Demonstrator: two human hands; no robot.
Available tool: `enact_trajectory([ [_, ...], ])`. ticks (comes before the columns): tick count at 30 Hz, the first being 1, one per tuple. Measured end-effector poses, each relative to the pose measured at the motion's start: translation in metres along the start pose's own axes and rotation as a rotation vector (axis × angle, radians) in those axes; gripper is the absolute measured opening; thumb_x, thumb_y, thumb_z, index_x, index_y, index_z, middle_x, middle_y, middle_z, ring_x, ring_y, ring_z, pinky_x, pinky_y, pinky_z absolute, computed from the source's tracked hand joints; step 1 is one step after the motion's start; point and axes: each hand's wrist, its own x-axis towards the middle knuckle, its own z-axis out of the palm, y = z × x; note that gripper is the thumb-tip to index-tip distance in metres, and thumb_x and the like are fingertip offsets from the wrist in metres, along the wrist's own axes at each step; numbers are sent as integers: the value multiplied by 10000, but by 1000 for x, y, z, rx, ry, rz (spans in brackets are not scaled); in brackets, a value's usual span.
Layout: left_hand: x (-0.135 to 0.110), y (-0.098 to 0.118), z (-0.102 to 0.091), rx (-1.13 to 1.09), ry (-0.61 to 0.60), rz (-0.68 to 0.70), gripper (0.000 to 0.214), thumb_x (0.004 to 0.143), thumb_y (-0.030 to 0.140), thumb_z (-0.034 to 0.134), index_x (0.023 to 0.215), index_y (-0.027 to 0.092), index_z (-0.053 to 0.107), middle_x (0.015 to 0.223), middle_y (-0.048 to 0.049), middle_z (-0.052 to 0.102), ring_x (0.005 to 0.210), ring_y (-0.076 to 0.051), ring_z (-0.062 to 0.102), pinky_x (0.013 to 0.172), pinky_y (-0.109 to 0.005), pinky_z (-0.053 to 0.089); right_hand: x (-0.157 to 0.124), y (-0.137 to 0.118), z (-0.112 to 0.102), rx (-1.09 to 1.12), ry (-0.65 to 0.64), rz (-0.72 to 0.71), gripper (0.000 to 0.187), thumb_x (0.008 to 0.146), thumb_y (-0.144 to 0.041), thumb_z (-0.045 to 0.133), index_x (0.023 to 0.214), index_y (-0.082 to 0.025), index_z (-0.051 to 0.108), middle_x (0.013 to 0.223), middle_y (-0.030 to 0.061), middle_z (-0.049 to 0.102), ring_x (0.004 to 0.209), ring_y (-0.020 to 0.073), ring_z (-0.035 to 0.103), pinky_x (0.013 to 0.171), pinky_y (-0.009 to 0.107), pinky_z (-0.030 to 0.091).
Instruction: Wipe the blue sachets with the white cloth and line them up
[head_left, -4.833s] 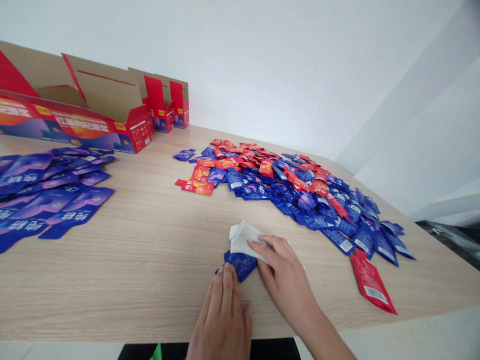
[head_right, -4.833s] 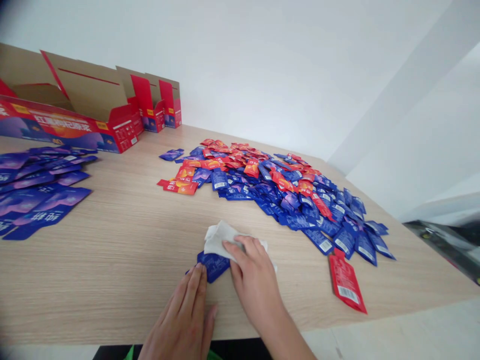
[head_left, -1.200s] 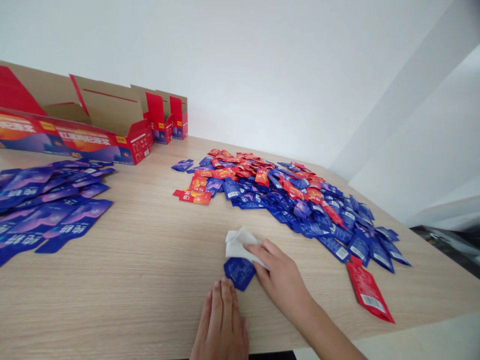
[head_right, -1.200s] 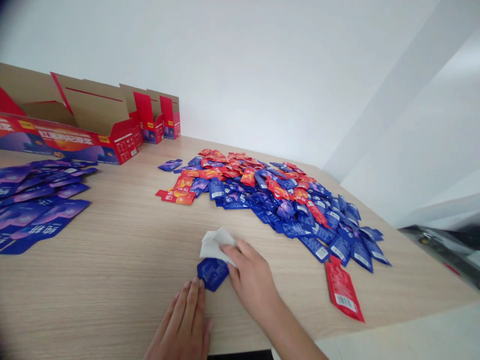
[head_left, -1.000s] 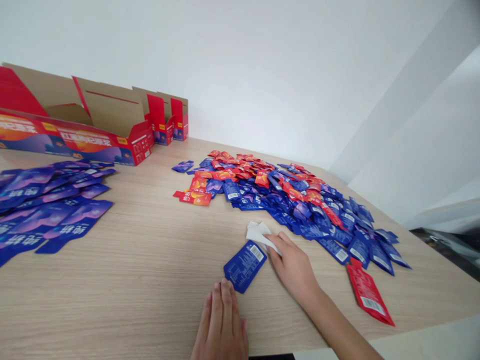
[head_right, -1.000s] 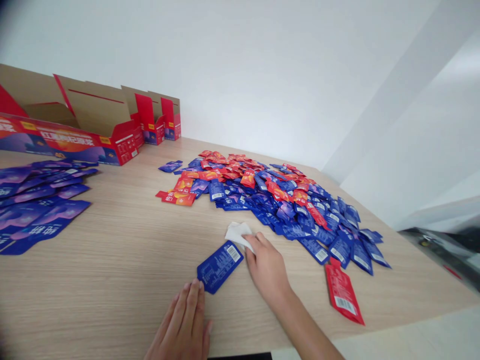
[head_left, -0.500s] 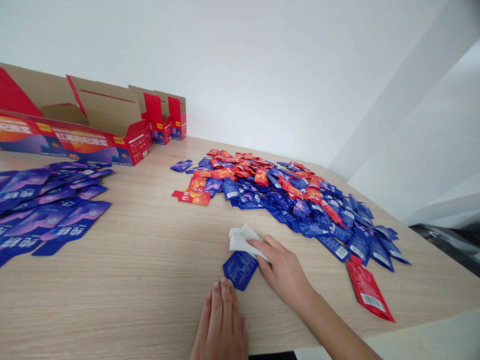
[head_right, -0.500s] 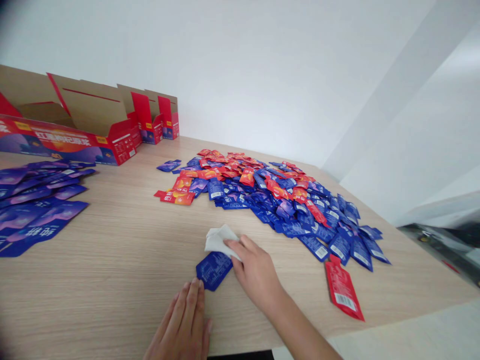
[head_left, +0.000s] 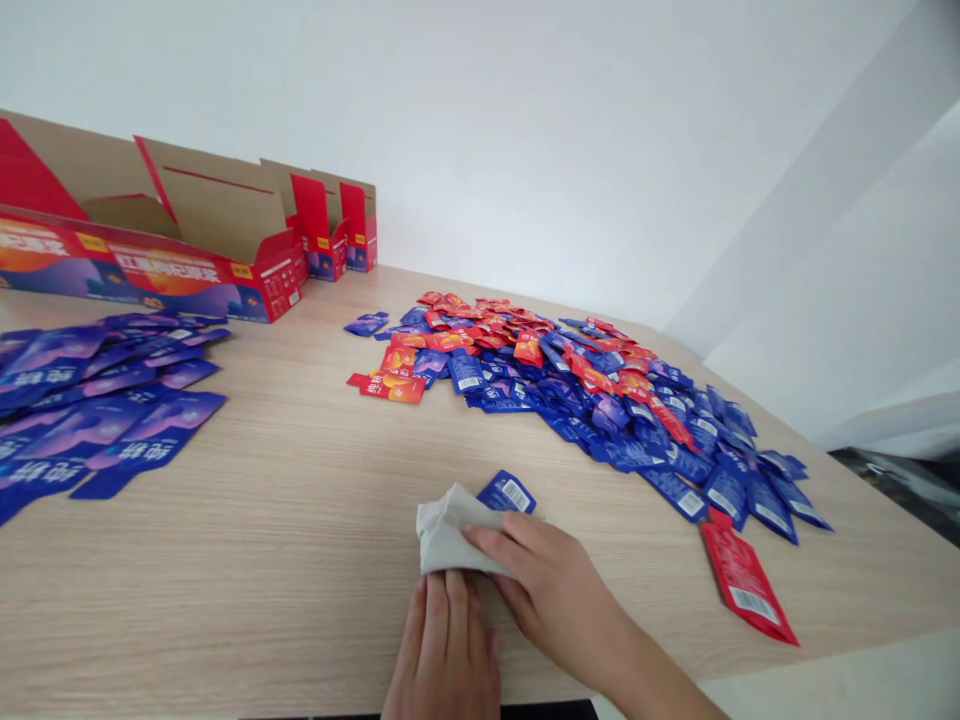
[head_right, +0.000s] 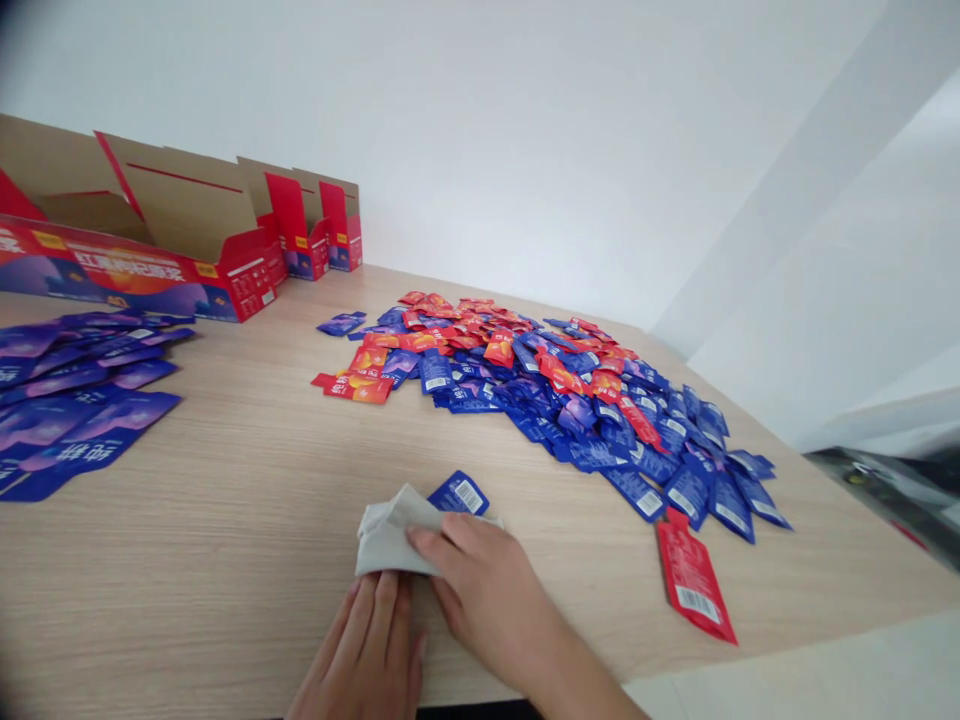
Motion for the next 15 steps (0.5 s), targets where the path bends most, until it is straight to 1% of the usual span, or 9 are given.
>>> enact_trajectory([
  [3,1,-1,-3,7,-23,13,439,959,346,513,1258,66,671,1340,-147,687,1251,-262,627,1067,-364,487,8,21,1,-54,72,96,399,990,-137,530,1352,-265,637,1083,56,683,960,212,686,838,317,567],
  [7,-1,-1,1,9,-32,15,449,947,352,525,1274,79,667,1356,-137,679,1267,-261,619,1075,-370,490,14,60,-9,-135,152,274,361,989,-152,501,1292,-247,674,1106,63,695,1021,224,697,883,332,563],
  [9,-2,0,2,6,-23,7,452,948,361,523,1270,80,670,1353,-136,681,1266,-260,619,1075,-368,488,13,68,-16,-139,173,344,333,993,-171,492,1250,-245,691,1123,60,706,1035,235,702,883,344,564],
  [10,-2,0,2,6,-17,6,455,952,364,516,1270,76,668,1352,-139,682,1264,-259,620,1077,-365,485,12,67,-18,-119,192,359,320,1003,-187,485,1238,-248,694,1118,57,712,1032,238,703,875,346,565],
  [12,-2,0,3,7,-9,11,464,963,368,502,1272,61,662,1351,-148,680,1259,-260,620,1079,-362,478,8,54,-19,-40,240,337,315,1028,-217,467,1256,-257,680,1096,52,715,1015,232,701,861,336,564],
  [13,-2,0,3,5,-9,16,468,967,369,499,1274,53,658,1354,-154,676,1262,-263,617,1082,-364,474,6,44,-18,5,248,300,323,1037,-221,463,1287,-262,664,1091,51,713,1007,224,698,860,325,562],
  [15,-3,-1,3,-1,-9,28,450,966,356,502,1252,50,668,1332,-158,688,1248,-269,623,1080,-372,471,2,23,-12,61,187,170,356,1036,-205,479,1354,-267,625,1088,52,706,989,210,691,854,306,560],
])
